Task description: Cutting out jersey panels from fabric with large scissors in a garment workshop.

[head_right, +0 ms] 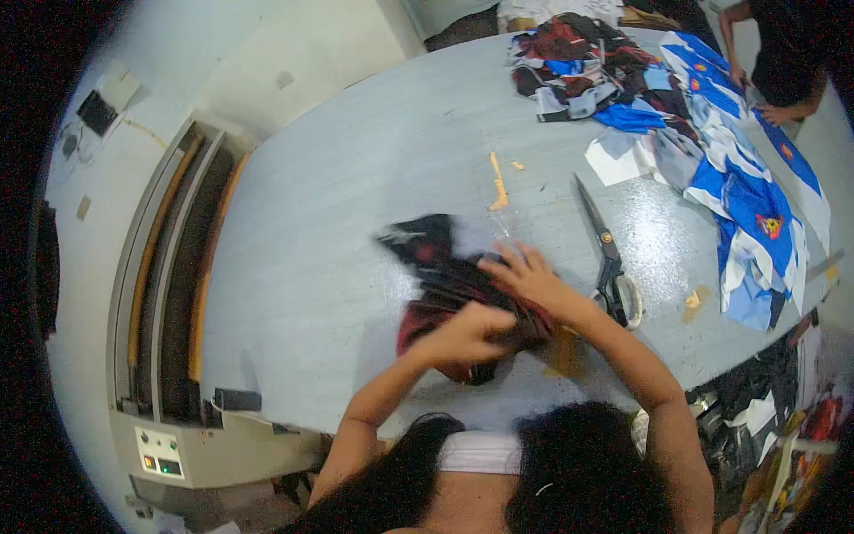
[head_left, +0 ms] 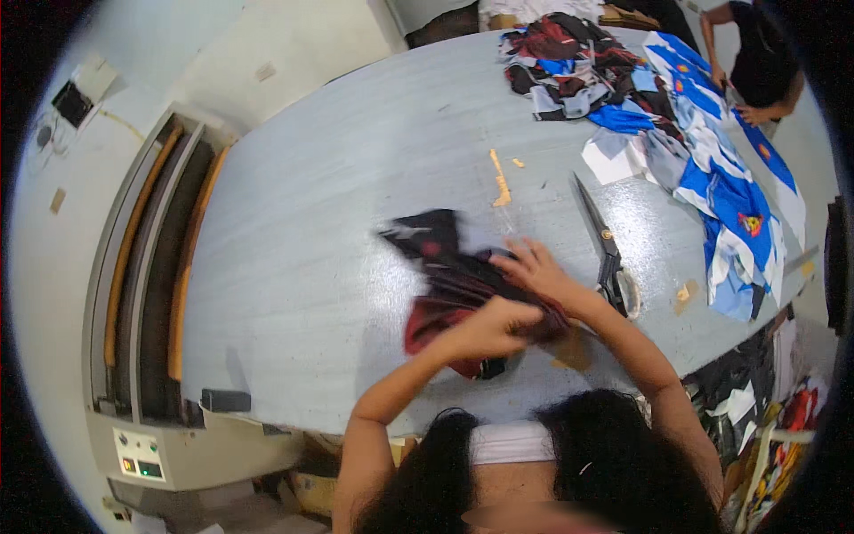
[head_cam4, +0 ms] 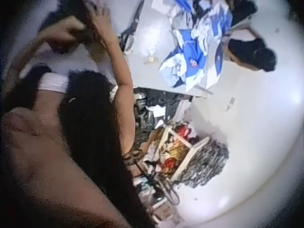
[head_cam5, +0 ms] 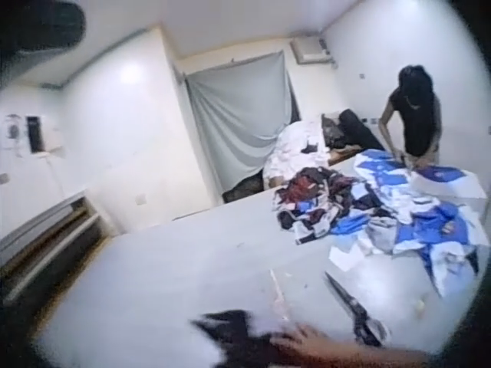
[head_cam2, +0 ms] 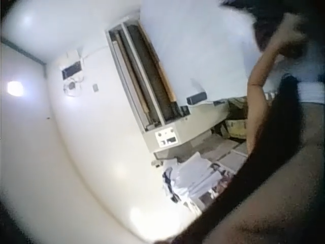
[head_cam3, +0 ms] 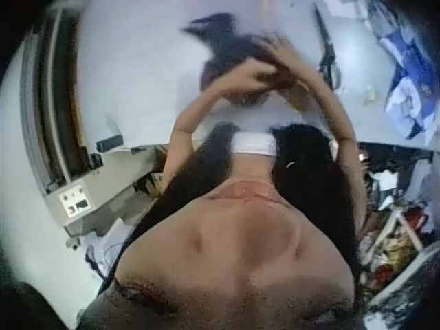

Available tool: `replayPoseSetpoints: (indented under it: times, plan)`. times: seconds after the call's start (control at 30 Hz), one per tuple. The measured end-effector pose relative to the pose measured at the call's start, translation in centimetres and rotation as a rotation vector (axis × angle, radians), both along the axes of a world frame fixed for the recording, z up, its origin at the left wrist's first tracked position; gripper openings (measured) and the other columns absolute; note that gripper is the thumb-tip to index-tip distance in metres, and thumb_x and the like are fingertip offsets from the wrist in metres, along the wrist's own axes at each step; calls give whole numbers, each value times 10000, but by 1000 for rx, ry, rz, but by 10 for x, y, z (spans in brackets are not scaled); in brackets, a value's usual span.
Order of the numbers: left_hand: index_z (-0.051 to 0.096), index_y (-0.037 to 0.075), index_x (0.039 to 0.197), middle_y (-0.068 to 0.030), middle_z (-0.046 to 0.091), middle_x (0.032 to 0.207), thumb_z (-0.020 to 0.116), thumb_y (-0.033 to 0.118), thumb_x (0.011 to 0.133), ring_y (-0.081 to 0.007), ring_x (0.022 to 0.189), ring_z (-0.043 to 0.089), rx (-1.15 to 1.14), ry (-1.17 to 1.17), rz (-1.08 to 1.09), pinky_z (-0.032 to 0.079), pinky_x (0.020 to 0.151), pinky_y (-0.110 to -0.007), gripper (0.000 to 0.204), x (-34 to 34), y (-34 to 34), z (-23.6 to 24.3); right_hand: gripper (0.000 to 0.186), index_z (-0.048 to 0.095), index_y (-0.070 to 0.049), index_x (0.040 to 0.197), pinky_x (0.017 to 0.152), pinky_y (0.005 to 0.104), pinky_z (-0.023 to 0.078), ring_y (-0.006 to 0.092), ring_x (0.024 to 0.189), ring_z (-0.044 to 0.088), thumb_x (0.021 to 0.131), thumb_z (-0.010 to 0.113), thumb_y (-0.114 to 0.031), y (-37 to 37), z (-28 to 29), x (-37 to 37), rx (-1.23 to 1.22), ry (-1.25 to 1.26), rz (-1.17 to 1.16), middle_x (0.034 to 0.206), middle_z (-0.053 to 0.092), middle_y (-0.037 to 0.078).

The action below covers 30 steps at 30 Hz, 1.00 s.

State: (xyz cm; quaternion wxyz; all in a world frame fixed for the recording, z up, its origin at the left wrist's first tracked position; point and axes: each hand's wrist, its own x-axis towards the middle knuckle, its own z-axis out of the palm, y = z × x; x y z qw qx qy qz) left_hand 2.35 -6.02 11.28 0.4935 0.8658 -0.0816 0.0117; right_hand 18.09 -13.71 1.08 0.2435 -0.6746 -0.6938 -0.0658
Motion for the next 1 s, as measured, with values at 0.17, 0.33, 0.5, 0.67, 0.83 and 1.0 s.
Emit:
replayPoseSetpoints:
  times: [0.17, 0.33, 0.5, 0.67, 0.83, 1.0]
  plan:
    - [427, 66, 661, -49, 450, 616, 695, 42, 643, -186, 575, 476, -124, -303, -92, 365, 532, -293, 270, -12, -6, 52, 386, 498, -106, 1157, 1021, 412, 280, 314, 1204, 372, 792, 553, -218, -26, 22, -5, -374, 448, 350, 1293, 401, 139]
    - [316, 57, 1305, -119, 392, 1309, 744, 134, 695, -196, 1193, 378, 4, -451, 338, 318, 982, -320, 749, 19, 5, 30, 472, 493, -35, 1165, 965, 353, 342, 242, 1100, 478, 761, 641, -229, -58, 8, 11, -156, 1204, 290, 1199, 506, 117]
    - [287, 43, 1325, -117, 381, 1328, 726, 124, 697, -198, 1212, 351, -483, 348, 33, 289, 1017, -336, 771, 18, 6, -29, 503, 460, -45, 1205, 988, 344, 330, 281, 1161, 432, 766, 639, -212, -79, 98, 6, 6, 1266, 169, 1262, 442, 158]
    - [481, 22, 1176, -70, 561, 1093, 571, 16, 734, -151, 979, 535, -776, 515, 89, 440, 861, -281, 452, 50, 41, -47, 492, 464, -31, 1150, 935, 331, 369, 328, 1148, 425, 718, 653, -171, -76, 119, 53, -107, 498, 310, 1191, 458, 176]
    - [496, 58, 1211, -81, 611, 978, 507, -18, 664, -173, 869, 584, -208, 355, 204, 488, 767, -300, 552, 137, 116, 7, 549, 446, -11, 1160, 931, 351, 355, 334, 1085, 454, 678, 675, -142, -101, 60, 78, -67, 575, -416, 1117, 502, 176]
    - [329, 68, 1294, -95, 576, 1037, 567, 101, 761, -171, 962, 554, -719, -366, 379, 437, 847, -313, 585, 241, 136, 102, 612, 418, 53, 1161, 940, 407, 345, 378, 1080, 438, 668, 702, -172, -84, 20, 64, 7, 274, -513, 1130, 482, 221]
